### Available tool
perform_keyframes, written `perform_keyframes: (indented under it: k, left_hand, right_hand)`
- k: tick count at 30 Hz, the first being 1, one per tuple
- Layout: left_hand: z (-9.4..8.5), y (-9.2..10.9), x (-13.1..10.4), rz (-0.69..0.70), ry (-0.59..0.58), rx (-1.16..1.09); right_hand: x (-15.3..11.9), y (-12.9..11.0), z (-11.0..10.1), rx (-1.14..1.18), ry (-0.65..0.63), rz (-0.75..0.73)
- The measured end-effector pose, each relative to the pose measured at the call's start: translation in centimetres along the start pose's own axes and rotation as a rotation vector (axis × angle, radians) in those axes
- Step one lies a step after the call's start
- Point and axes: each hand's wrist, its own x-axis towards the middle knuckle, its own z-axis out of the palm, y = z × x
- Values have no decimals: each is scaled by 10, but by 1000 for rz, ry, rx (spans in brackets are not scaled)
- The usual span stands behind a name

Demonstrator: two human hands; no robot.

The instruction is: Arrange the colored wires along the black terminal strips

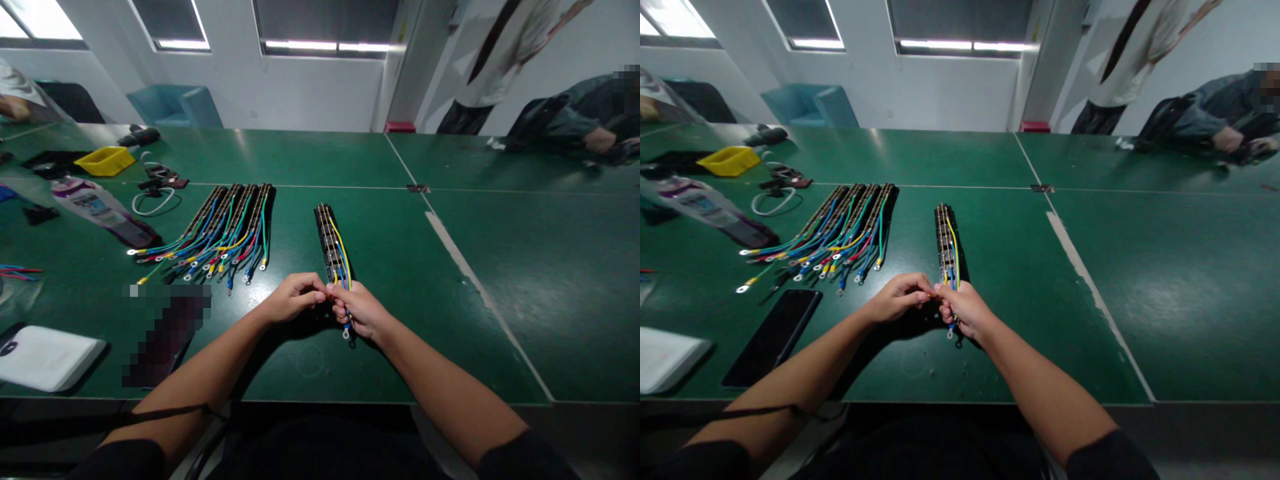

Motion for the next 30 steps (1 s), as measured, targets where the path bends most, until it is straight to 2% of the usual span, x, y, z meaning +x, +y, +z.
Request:
perform_keyframes:
  k: [3, 8, 12, 16, 19, 23, 25, 30]
  left_hand:
    - [-1, 4, -1, 6, -4, 86]
    - [-1, 12, -6, 153, 63, 461]
    - [2, 11, -7, 207, 119, 620]
    - [6, 10, -6, 160, 147, 623]
    - [7, 13, -5, 46, 140, 581]
    - [5, 17, -4, -116, 66, 475]
    - [3, 18, -5, -95, 62, 479]
    - [0, 16, -5, 86, 78, 625]
  right_hand:
    - [-1, 0, 1, -28, 7, -9]
    - [4, 4, -2, 57, 11, -34]
    - [7, 7, -2, 60, 20, -53]
    - [7, 8, -1, 31, 32, -69]
    - [7, 8, 0, -1, 49, -68]
    - [7, 8, 0, -25, 47, -62]
    - [8, 9, -1, -23, 50, -61]
    - [9, 10, -2, -3, 54, -84]
